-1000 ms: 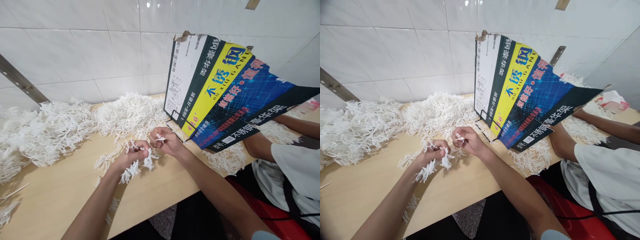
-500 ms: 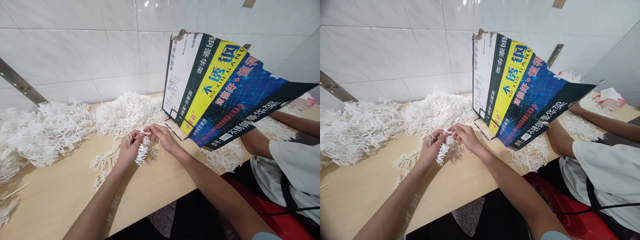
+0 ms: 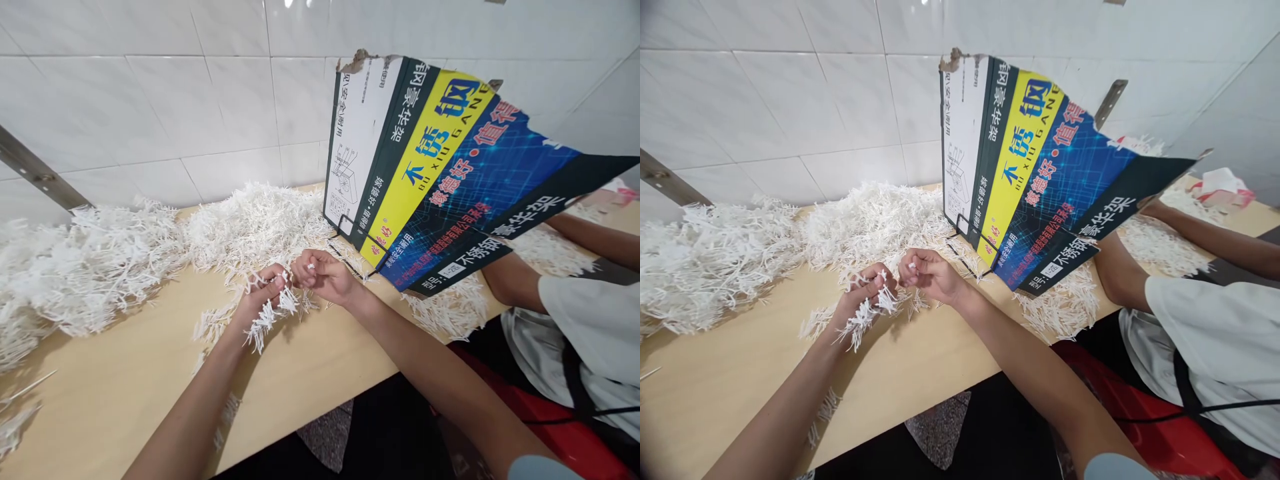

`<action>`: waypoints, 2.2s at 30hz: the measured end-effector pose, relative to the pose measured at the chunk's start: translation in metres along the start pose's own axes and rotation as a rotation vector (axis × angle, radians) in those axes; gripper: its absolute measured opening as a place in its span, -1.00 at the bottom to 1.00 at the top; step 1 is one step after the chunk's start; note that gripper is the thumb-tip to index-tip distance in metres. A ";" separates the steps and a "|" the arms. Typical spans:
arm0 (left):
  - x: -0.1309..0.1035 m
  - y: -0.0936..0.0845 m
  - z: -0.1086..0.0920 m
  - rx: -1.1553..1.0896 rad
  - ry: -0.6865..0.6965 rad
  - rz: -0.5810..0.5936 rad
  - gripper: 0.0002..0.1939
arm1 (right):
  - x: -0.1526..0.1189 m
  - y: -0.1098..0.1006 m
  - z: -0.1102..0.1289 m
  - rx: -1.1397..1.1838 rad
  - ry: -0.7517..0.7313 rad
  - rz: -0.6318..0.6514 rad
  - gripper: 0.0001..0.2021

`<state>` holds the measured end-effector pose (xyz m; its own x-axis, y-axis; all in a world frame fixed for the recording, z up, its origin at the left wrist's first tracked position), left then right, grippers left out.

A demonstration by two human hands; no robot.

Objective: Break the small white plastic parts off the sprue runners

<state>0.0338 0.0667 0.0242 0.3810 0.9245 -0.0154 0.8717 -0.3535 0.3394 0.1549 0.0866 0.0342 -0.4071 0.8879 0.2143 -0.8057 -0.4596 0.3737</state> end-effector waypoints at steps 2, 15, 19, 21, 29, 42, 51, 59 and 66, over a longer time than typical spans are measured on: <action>0.003 -0.009 -0.003 0.092 0.077 -0.097 -0.58 | 0.001 -0.007 0.004 -0.164 -0.021 -0.092 -0.71; 0.002 -0.024 -0.012 0.335 0.197 -0.366 -0.62 | -0.002 0.003 0.000 -0.645 -0.054 -0.014 -0.54; 0.006 -0.018 -0.006 0.307 0.067 -0.225 -0.53 | -0.001 -0.003 0.002 -0.494 -0.055 -0.034 -0.55; 0.007 -0.014 -0.006 0.279 0.016 -0.156 -0.55 | -0.001 -0.004 0.002 -0.445 -0.037 -0.017 -0.54; 0.003 -0.013 -0.010 0.265 -0.038 -0.088 -0.64 | -0.002 0.005 0.008 -0.482 -0.047 0.108 -0.47; -0.011 0.017 -0.006 -0.187 -0.026 0.163 -0.69 | -0.003 0.016 -0.007 0.199 0.035 0.161 -0.48; 0.004 -0.016 -0.004 0.087 0.087 -0.310 -0.64 | 0.000 -0.036 0.012 -0.867 -0.078 -0.421 -0.63; -0.008 -0.023 -0.020 0.449 0.202 -0.542 -0.62 | -0.001 -0.020 0.009 -1.161 -0.142 -0.364 -0.80; -0.007 -0.027 -0.022 0.555 0.259 -0.522 -0.61 | 0.002 -0.017 0.007 -0.733 -0.019 -0.204 -0.66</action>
<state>0.0010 0.0726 0.0357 -0.1423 0.9696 0.1991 0.9695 0.1771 -0.1696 0.1711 0.0958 0.0342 -0.2171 0.9504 0.2229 -0.9466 -0.1492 -0.2857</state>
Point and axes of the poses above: each hand's wrist, its own x-axis towards the middle knuckle, its own y-axis out of the palm, z = x × y, the point moved 7 cm from there along x, towards the middle knuckle
